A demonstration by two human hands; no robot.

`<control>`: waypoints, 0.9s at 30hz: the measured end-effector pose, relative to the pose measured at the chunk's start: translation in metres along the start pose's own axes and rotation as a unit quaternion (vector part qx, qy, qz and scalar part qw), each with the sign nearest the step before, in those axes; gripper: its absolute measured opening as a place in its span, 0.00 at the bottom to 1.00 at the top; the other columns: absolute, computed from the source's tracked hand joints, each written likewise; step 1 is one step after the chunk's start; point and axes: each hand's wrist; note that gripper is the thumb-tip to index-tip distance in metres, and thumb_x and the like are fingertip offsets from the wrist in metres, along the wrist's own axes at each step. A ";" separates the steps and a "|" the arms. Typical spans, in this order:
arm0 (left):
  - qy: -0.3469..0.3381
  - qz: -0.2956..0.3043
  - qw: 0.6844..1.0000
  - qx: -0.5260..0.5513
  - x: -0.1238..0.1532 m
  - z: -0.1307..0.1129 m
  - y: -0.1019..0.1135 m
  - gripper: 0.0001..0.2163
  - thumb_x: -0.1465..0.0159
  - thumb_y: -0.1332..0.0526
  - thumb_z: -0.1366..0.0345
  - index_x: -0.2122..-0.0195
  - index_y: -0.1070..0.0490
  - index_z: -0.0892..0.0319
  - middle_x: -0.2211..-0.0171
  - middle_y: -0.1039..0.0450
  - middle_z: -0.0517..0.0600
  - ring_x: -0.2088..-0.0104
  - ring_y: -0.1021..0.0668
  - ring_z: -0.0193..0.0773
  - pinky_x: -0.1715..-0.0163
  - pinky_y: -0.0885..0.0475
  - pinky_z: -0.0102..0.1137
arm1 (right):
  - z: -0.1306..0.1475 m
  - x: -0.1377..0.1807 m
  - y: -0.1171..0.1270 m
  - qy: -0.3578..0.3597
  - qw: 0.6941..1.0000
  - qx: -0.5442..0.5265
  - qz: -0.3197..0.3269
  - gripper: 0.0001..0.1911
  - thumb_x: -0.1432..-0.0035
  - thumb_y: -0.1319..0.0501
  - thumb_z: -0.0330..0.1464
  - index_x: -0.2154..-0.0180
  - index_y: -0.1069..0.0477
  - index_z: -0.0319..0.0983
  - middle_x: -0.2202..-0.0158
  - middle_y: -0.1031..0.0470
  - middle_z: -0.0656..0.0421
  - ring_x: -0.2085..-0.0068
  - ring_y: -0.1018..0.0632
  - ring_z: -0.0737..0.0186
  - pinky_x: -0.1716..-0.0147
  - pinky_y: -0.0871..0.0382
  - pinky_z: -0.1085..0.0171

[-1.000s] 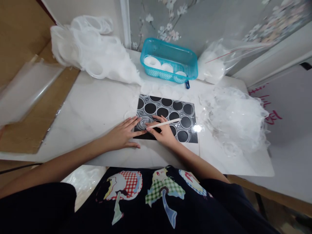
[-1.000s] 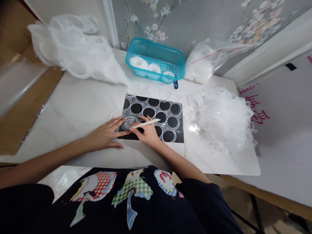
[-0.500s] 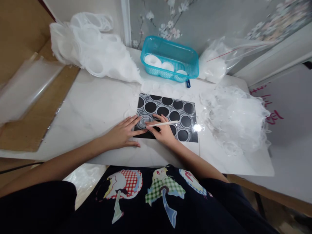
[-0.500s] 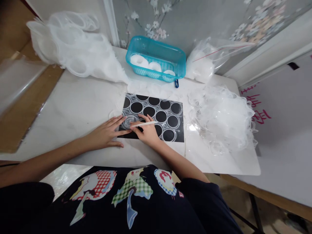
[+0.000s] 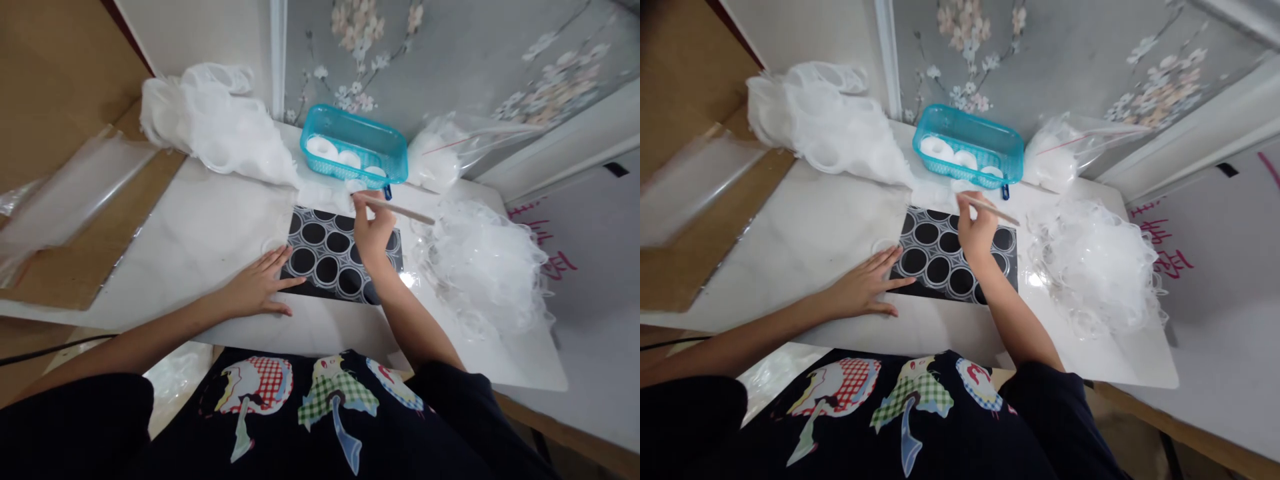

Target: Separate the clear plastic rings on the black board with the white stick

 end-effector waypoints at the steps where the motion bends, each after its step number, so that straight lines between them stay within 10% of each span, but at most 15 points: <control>1: -0.007 -0.004 1.000 -0.009 0.001 -0.002 0.000 0.33 0.39 0.39 0.40 0.36 0.36 0.49 0.27 0.66 0.57 0.29 0.50 0.63 0.35 0.46 0.54 | 0.004 0.001 -0.005 0.022 0.999 -0.032 0.026 0.12 0.31 0.47 0.34 0.61 0.26 0.42 0.60 0.20 0.55 0.53 0.22 0.52 0.49 0.31 0.47; 9: -0.012 0.022 0.997 -0.066 0.004 -0.022 -0.008 0.37 0.35 0.46 0.39 0.36 0.39 0.65 0.33 0.45 0.68 0.32 0.40 0.58 0.35 0.42 0.48 | 0.018 0.034 -0.055 0.124 0.879 -0.287 0.359 0.08 0.35 0.39 0.34 0.62 0.21 0.43 0.62 0.17 0.56 0.47 0.23 0.52 0.46 0.28 0.50; 27: 0.011 0.034 0.998 -0.048 0.000 -0.034 -0.005 0.38 0.37 0.39 0.43 0.36 0.40 0.69 0.33 0.44 0.70 0.32 0.42 0.59 0.33 0.44 0.48 | 0.015 0.030 -0.050 0.158 0.861 -0.226 0.428 0.05 0.38 0.36 0.30 0.61 0.21 0.43 0.54 0.17 0.58 0.39 0.29 0.53 0.38 0.39 0.44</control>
Point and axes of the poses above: each hand's wrist, its own x-axis away from the middle knuckle, its own y-axis out of the back of the hand, z = x × y
